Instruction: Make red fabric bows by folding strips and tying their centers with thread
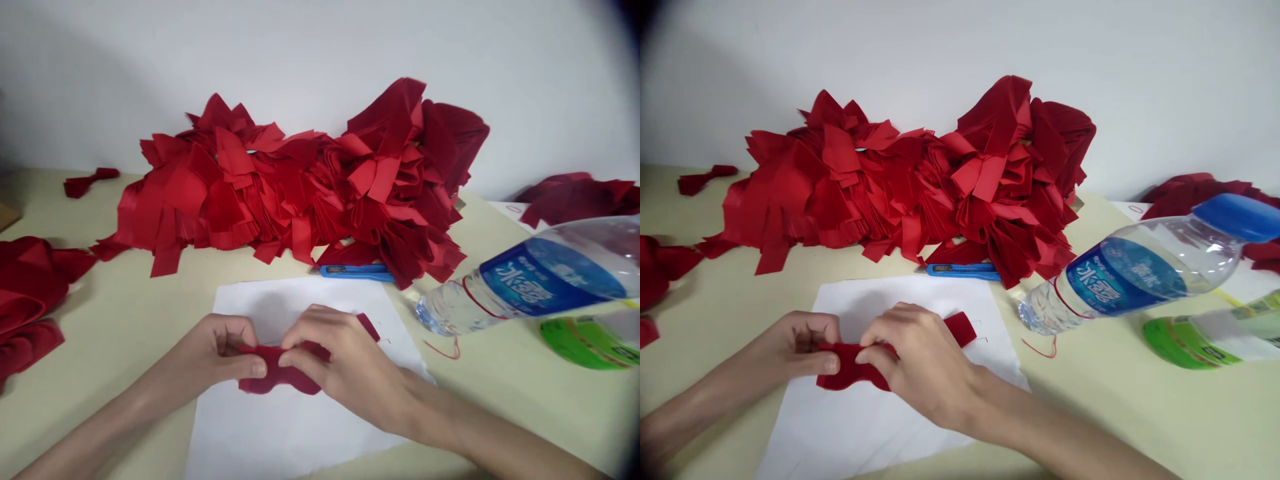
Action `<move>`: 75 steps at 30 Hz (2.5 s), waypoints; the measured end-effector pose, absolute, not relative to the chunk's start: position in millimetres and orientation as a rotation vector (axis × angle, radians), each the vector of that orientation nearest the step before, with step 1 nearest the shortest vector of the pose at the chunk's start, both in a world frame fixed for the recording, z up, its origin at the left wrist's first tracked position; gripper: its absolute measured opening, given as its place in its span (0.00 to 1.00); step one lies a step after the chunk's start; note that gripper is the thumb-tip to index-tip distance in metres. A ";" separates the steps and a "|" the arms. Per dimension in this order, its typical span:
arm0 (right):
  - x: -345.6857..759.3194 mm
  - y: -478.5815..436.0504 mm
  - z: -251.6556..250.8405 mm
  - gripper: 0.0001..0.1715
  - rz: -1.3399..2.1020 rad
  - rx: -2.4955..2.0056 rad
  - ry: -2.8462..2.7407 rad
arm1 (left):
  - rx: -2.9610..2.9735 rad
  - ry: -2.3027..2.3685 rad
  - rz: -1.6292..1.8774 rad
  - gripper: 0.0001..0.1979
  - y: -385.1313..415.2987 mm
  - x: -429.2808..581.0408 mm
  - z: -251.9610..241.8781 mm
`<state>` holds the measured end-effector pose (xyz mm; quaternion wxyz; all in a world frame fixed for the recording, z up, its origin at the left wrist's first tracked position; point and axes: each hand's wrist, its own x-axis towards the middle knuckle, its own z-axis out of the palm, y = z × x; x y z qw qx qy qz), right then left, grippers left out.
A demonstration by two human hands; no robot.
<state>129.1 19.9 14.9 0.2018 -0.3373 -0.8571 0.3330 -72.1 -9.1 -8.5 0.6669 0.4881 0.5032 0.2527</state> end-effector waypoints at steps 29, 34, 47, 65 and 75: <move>257.4 55.7 36.7 0.11 1.008 -1.273 -2.495 | 1.422 1.214 0.534 0.04 9.4 -36.4 7.4; 254.0 57.8 46.7 0.12 0.955 -1.268 -2.524 | 1.433 1.204 0.539 0.05 15.5 -23.8 -2.0; 254.9 62.0 38.2 0.13 0.680 -1.392 -2.655 | 1.439 1.274 0.385 0.06 23.0 -35.1 -8.1; 246.5 58.8 31.5 0.10 0.807 -1.305 -2.714 | 1.570 1.382 0.058 0.06 21.8 -56.2 8.2; 247.7 59.7 25.7 0.11 0.856 -1.337 -2.739 | 1.630 1.324 -0.096 0.04 21.0 -70.8 9.3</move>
